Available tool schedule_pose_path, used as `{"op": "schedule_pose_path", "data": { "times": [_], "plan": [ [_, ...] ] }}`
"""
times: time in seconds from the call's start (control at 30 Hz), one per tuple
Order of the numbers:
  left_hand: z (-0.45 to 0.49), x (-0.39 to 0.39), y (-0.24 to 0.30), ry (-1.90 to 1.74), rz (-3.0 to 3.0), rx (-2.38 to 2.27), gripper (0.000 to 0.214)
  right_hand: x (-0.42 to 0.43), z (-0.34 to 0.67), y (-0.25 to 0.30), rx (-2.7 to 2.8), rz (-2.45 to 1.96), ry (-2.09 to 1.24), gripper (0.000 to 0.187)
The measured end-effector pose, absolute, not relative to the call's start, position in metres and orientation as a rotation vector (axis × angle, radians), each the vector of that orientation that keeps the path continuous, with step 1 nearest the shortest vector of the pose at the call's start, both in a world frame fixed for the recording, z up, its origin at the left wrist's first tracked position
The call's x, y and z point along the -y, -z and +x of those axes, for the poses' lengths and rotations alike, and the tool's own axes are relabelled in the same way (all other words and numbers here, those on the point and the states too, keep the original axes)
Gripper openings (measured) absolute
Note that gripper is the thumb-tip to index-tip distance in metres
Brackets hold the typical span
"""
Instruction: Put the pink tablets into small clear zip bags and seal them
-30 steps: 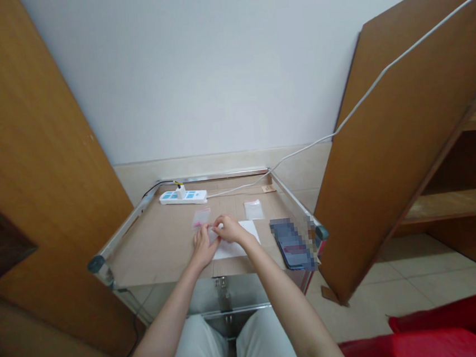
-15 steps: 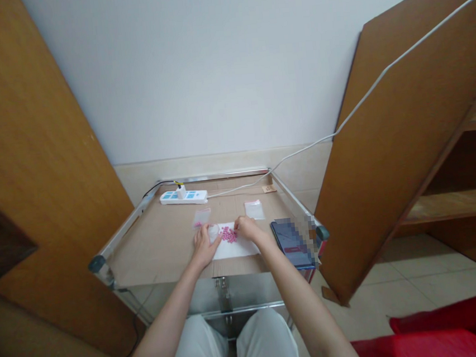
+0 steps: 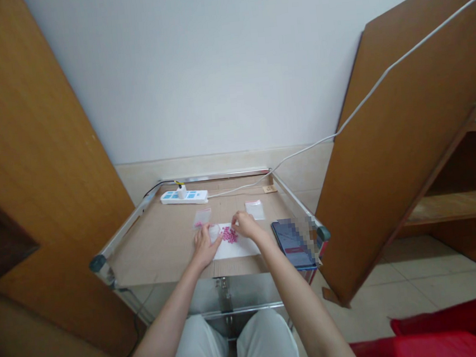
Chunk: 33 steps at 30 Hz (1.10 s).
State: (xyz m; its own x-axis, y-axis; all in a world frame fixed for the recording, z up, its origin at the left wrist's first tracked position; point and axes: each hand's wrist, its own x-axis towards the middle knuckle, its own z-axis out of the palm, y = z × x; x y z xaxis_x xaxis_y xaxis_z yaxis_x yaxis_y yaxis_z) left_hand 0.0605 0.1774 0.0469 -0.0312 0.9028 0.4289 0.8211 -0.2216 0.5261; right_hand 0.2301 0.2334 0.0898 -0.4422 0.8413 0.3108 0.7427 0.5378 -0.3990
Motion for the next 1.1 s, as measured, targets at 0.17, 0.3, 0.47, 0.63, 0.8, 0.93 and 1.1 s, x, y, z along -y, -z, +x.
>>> {"op": "schedule_pose_path", "data": {
  "times": [0.17, 0.3, 0.47, 0.63, 0.8, 0.93, 1.1],
  "plan": [
    [0.061, -0.179, -0.044, -1.116, 2.109, -1.864, 0.045, -0.223, 0.211, -0.111, 2.224, -1.022, -0.349, 0.008],
    [0.061, -0.182, -0.041, -1.109, 2.113, -1.876, 0.045, -0.217, 0.194, -0.111, 2.235, -0.980, -0.382, 0.007],
    [0.061, -0.183, -0.039, -1.072, 2.110, -1.883, 0.048, -0.215, 0.186, -0.104, 2.300, -0.960, -0.467, 0.012],
    [0.062, -0.177, -0.046, -1.077, 2.105, -1.879, 0.044, -0.216, 0.198, -0.108, 2.212, -0.972, -0.451, 0.016],
    [0.062, -0.175, -0.049, -1.087, 2.090, -1.879, 0.045, -0.221, 0.220, -0.102, 2.215, -1.164, -0.325, 0.015],
    [0.061, -0.176, -0.049, -1.102, 2.089, -1.858, 0.046, -0.224, 0.233, -0.085, 2.326, -1.384, -0.279, 0.013],
    [0.061, -0.176, -0.049, -1.078, 2.073, -1.880, 0.047, -0.224, 0.234, -0.069, 2.387, -1.518, -0.319, 0.013]
  ]
}}
